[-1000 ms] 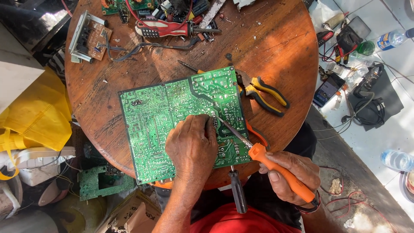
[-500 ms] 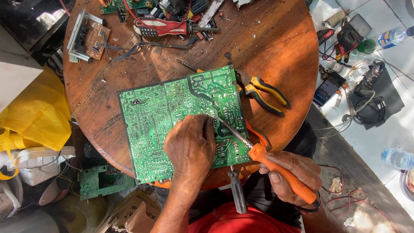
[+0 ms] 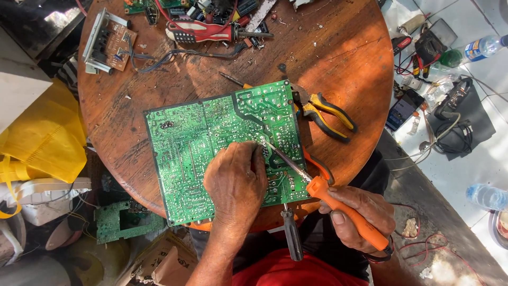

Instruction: The person uses a soldering iron to work on a green circuit board placed on a wooden table. They flip the board over to inspect the other side and use pliers to cut a wire before resuming soldering.

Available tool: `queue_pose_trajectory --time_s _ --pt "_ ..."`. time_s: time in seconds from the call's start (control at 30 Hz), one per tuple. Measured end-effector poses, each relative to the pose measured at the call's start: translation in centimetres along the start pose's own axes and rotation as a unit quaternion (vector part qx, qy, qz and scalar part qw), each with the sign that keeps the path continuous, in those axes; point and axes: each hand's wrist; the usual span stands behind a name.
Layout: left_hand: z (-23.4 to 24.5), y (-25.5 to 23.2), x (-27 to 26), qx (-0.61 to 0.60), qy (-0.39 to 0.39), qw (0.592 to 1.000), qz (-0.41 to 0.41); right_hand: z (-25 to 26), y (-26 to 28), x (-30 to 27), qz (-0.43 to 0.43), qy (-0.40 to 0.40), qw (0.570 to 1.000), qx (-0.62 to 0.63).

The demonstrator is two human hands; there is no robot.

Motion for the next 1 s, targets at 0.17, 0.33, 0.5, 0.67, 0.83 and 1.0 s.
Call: queue_pose_trajectory --time_s 0.17,0.33,0.5,0.67,0.83,1.0 --pt "-0.1 0.1 0.0 -0.003 -0.018 1.0 -0.012 -0.2 0.2 0.9 -0.007 -0.007 1.0 0.026" --pt "-0.4 0.2 -0.3 0.005 -0.05 0.998 -0.033 0.1 0.7 1.8 -0.077 -0.011 0.996 0.054" --pt "-0.5 0.2 -0.3 0.003 -0.048 0.998 -0.032 0.5 0.8 2.2 -0.08 -0.011 0.996 0.042" --pt "-0.4 0.2 -0.2 -0.001 -0.053 0.998 -0.036 0.4 0.6 2.1 -0.086 -0.012 0.994 0.064" --pt "0.5 0.3 -0.9 -0.05 -0.052 0.997 -0.035 0.0 -0.3 -0.3 -0.088 -0.082 0.987 0.108" --pt "2.7 0.6 -3.3 -0.148 -0.118 0.98 -0.063 0.0 -0.2 -2.8 0.057 -0.081 0.995 0.021"
Point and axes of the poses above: each hand's wrist, its own x-axis towards the middle knuckle, its own z-axis out of the back of the hand, y = z × x, and after that the axes turned 1 degree about x, right-handed
